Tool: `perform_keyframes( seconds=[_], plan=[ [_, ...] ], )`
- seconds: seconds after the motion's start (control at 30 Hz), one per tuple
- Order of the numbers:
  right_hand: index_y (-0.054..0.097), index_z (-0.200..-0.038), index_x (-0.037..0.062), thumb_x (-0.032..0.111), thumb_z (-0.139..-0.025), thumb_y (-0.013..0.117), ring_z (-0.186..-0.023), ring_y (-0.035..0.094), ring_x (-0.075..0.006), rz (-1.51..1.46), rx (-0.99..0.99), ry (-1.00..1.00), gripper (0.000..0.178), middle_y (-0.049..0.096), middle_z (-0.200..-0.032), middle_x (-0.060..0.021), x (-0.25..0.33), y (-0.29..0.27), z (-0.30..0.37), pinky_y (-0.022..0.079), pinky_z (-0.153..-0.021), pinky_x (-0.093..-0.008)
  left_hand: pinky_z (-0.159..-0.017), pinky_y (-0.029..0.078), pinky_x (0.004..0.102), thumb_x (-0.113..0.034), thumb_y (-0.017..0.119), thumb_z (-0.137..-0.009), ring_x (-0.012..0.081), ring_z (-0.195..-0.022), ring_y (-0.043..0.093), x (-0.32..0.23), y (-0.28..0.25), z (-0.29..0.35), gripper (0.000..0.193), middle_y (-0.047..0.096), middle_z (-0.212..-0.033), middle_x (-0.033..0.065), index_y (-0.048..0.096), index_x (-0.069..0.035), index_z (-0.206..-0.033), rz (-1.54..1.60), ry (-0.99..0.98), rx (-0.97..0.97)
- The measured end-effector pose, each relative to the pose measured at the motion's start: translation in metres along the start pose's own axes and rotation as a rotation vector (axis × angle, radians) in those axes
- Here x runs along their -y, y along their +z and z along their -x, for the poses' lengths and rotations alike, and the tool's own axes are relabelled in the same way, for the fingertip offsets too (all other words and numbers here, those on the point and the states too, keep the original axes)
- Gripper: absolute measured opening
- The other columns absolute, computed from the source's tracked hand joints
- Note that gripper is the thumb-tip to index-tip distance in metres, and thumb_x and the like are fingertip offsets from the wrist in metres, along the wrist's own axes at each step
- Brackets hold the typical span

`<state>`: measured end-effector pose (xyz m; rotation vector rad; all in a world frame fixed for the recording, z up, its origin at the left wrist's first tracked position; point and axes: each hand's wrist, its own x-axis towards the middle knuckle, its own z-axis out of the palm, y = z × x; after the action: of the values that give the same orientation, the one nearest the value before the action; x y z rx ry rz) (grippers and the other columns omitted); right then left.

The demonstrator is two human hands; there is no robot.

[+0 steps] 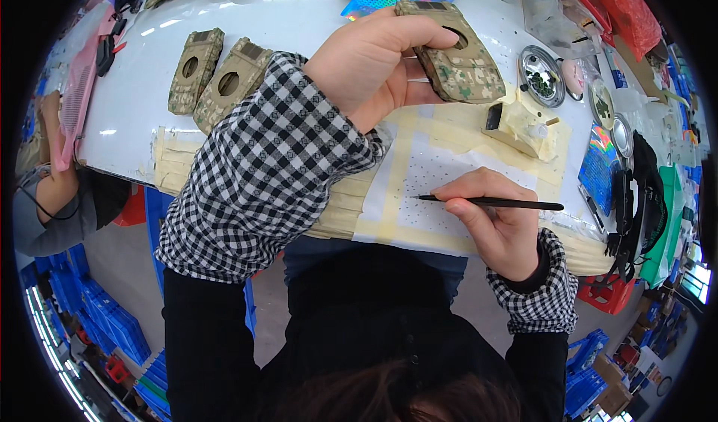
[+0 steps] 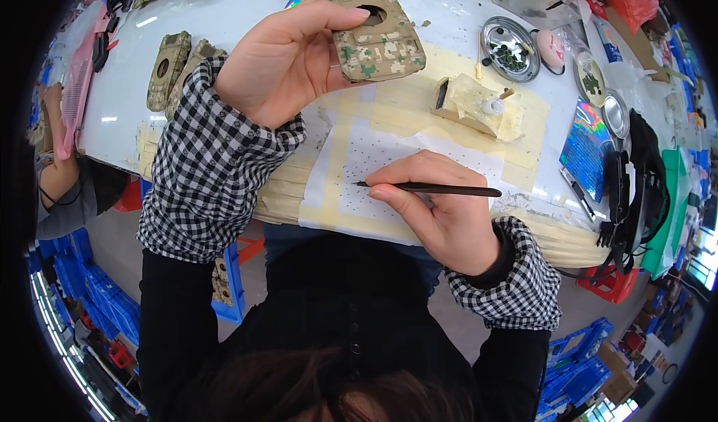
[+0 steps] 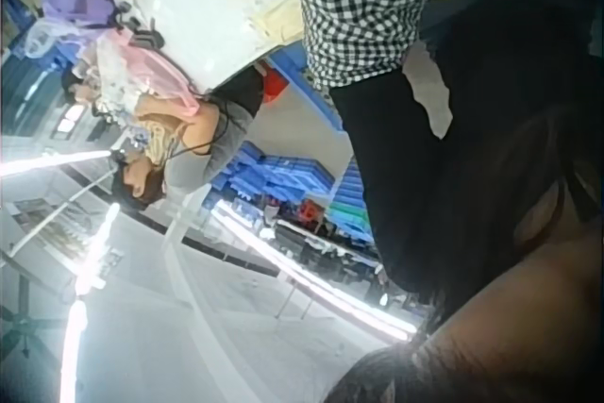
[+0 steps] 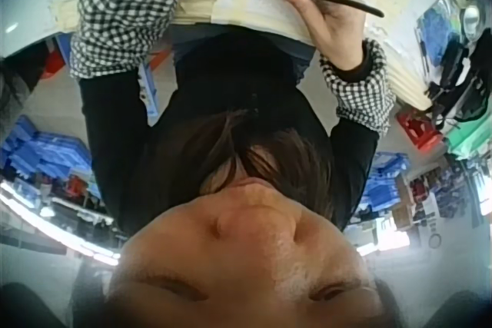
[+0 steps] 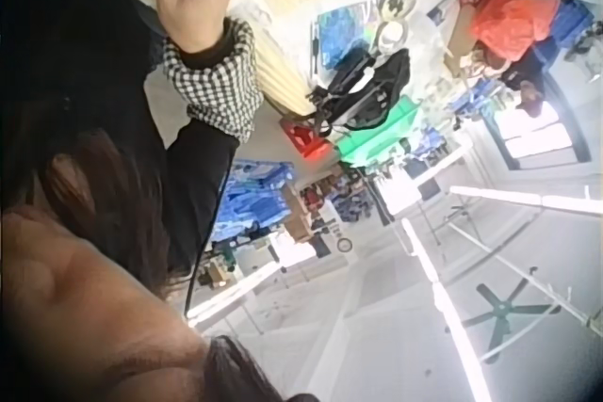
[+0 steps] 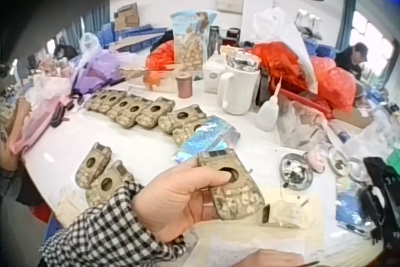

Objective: Applying camouflage paint details to plastic toy tank hulls using a paintbrush.

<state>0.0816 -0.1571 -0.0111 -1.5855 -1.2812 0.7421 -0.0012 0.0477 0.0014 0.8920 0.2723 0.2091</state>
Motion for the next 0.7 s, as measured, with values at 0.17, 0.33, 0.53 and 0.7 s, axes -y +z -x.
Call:
perform_keyframes(
  seconds=[0.17, 0.33, 0.53, 0.7],
  plan=[
    [0.066, -0.087, -0.0012, 0.006, -0.080, 0.068, -0.072, 0.062, -0.0203, -0.002, -0.005, 0.007, 0.010, 0.066, -0.080, -0.0105, 0.0002, 0.0002, 0.0002, 0.049, -0.065, -0.0275, -0.090, 0.052, 0.0329, -0.014, 0.049, -0.092, 0.0180, -0.100, 0.062, -0.0005, -0.0006, 0.0004, 0.032, 0.061, -0.110, 0.0103, 0.048, 0.001, -0.120, -0.008, -0.009, 0.011],
    [0.066, -0.086, -0.0011, 0.006, -0.080, 0.068, -0.072, 0.062, -0.0204, 0.000, 0.000, 0.011, 0.010, 0.066, -0.080, -0.0105, -0.0003, 0.0002, 0.0005, 0.049, -0.065, -0.0274, -0.091, 0.051, 0.0327, -0.014, 0.048, -0.093, 0.0173, -0.101, 0.061, 0.0002, 0.0008, 0.0006, 0.034, 0.060, -0.112, 0.0098, 0.046, -0.001, -0.124, -0.018, 0.004, 0.008],
    [0.066, -0.086, -0.0009, 0.006, -0.080, 0.068, -0.072, 0.062, -0.0202, -0.001, 0.002, 0.013, 0.009, 0.066, -0.080, -0.0104, -0.0002, 0.0001, 0.0005, 0.049, -0.066, -0.0272, -0.091, 0.051, 0.0326, -0.014, 0.048, -0.093, 0.0168, -0.101, 0.062, 0.0006, 0.0008, 0.0005, 0.034, 0.060, -0.112, 0.0094, 0.047, -0.001, -0.124, -0.021, 0.006, 0.009],
    [0.066, -0.086, -0.0012, 0.005, -0.080, 0.068, -0.073, 0.062, -0.0195, -0.007, -0.008, -0.006, 0.009, 0.066, -0.080, -0.0103, -0.0004, -0.0006, 0.0007, 0.049, -0.066, -0.0273, -0.090, 0.052, 0.0330, -0.016, 0.048, -0.093, 0.0171, -0.099, 0.062, 0.0006, 0.0004, 0.0007, 0.033, 0.061, -0.111, 0.0099, 0.048, 0.000, -0.122, -0.045, 0.009, -0.014]
  ],
)
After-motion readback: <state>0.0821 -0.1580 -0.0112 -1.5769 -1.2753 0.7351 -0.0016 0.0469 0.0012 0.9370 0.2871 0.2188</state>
